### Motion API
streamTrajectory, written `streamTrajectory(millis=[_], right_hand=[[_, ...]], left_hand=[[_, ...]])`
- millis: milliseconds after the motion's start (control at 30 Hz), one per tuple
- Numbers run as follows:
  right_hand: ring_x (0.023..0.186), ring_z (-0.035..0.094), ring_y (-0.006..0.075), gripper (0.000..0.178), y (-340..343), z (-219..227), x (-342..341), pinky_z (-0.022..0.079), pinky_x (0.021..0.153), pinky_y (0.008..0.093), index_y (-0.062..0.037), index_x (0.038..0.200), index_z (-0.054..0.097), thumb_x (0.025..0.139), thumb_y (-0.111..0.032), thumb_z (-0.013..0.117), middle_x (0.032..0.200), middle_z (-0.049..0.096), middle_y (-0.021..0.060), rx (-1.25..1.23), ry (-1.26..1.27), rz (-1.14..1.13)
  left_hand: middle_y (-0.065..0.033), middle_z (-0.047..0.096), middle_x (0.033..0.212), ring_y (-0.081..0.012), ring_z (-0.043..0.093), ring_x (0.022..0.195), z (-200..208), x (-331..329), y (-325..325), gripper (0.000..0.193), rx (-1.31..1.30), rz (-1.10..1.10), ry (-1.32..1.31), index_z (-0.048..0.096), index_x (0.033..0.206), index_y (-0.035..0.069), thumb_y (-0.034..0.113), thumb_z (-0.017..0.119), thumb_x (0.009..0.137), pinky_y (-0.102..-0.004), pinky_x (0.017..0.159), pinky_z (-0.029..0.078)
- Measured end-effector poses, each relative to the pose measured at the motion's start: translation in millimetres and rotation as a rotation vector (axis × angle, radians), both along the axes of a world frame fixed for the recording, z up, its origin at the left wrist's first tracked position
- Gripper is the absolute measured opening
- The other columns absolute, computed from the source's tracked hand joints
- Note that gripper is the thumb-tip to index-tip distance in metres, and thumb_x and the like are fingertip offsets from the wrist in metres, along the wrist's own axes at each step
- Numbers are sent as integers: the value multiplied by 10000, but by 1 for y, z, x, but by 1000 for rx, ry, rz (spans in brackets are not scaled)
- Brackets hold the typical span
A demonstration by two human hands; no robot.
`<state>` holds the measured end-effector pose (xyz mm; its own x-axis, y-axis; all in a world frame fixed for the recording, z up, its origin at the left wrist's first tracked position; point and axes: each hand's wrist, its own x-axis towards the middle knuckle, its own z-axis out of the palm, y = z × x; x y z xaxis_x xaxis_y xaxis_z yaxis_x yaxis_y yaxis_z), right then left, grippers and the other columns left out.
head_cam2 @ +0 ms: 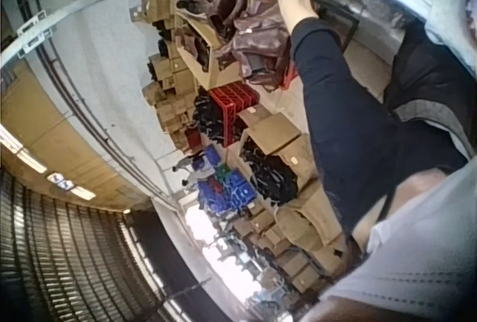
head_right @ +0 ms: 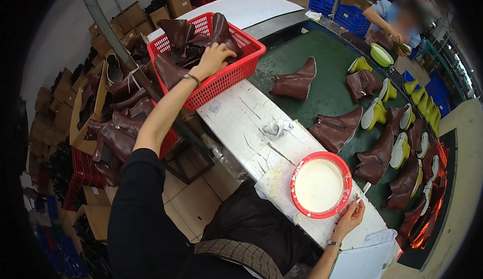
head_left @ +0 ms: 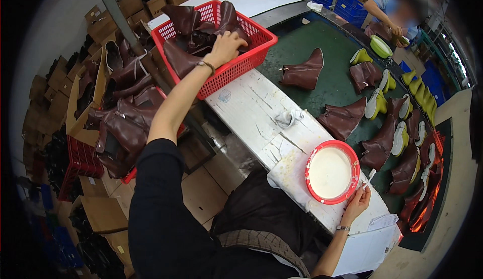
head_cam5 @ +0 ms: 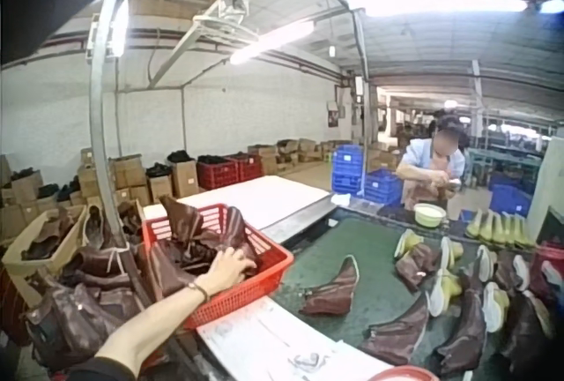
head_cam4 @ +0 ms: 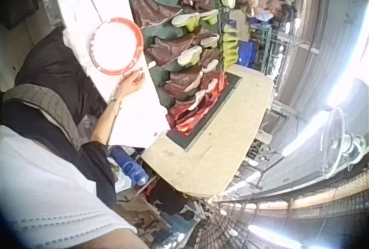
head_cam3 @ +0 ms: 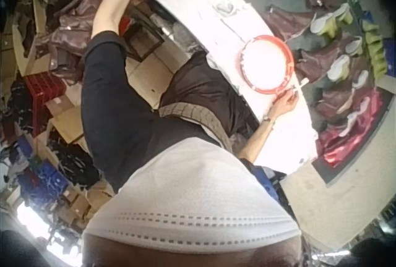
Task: Apply adhesive to the edges and seams of boot uppers using a brush or applicator.
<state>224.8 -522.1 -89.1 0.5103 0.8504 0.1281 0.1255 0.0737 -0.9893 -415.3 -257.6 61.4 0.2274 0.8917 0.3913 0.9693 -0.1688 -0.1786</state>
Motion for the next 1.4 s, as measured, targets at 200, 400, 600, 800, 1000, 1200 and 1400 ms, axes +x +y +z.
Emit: streamTrajectory(millis=[200, 400, 600, 800, 1000, 1200, 1400], right_hand=[[544, 360, -9, 199, 1, -3, 0, 244, 452, 194, -12, 1207, 623, 1072, -150, 574, 728, 521, -80, 28, -3, -7], [606, 360, -5, 202, 1, 6, -4, 251, 500, 181, -9, 1218, 626, 1068, -136, 579, 782, 512, -83, -32, 18, 15], [615, 382, -4, 204, 2, 1, 0, 267, 501, 182, -12, 1216, 634, 1066, -142, 587, 798, 534, -80, 16, -14, 3], [626, 392, -4, 221, 2, 0, -1, 282, 505, 177, -14, 1230, 637, 1067, -154, 587, 812, 555, -74, -16, 30, 15], [559, 394, 8, 243, -5, 8, -1, 307, 471, 186, -9, 1232, 645, 1074, -174, 560, 794, 561, -52, -51, 35, -53], [577, 456, 39, 263, -11, 52, 8, 368, 497, 213, 2, 1254, 671, 1062, -147, 573, 789, 578, -14, -24, 338, 7], [652, 592, 137, 150, -33, 119, -15, 455, 593, 285, -74, 1051, 795, 914, -114, 747, 809, 644, 48, -31, -711, 176]], left_hand=[[7, 633, 1191, -235, 515, 1244, 6, -1, 28, 173, 70, 0, 358, 816, 997, 287, 280, 734, 845, -535, 1028, 390], [31, 694, 1251, -292, 592, 1189, 68, -49, 22, 186, 525, 289, -250, 804, 1030, 201, 252, 677, 903, -505, 972, 455], [-31, 735, 1168, -99, 651, 1015, 158, -103, -24, 283, 292, -150, -1161, 678, 1247, -44, 108, 543, 1051, -255, 908, 509], [-32, 715, 1227, -96, 638, 1090, 186, -54, -86, 281, 337, -580, -1267, 671, 1289, -12, 73, 519, 1070, -248, 978, 486], [-98, 719, 1129, -263, 672, 1075, 101, 86, -168, 433, 248, -709, -595, 796, 1011, 70, -162, 611, 696, -337, 951, 543], [-116, 708, 1243, -336, 661, 1182, -30, 85, -205, 450, -531, -411, -563, 772, 1058, 106, -171, 580, 760, -402, 986, 538], [-203, 713, 1213, -356, 683, 1138, -36, 122, -159, 509, -73, -52, -813, 652, 1352, 33, 245, 762, 903, -404, 982, 516]])
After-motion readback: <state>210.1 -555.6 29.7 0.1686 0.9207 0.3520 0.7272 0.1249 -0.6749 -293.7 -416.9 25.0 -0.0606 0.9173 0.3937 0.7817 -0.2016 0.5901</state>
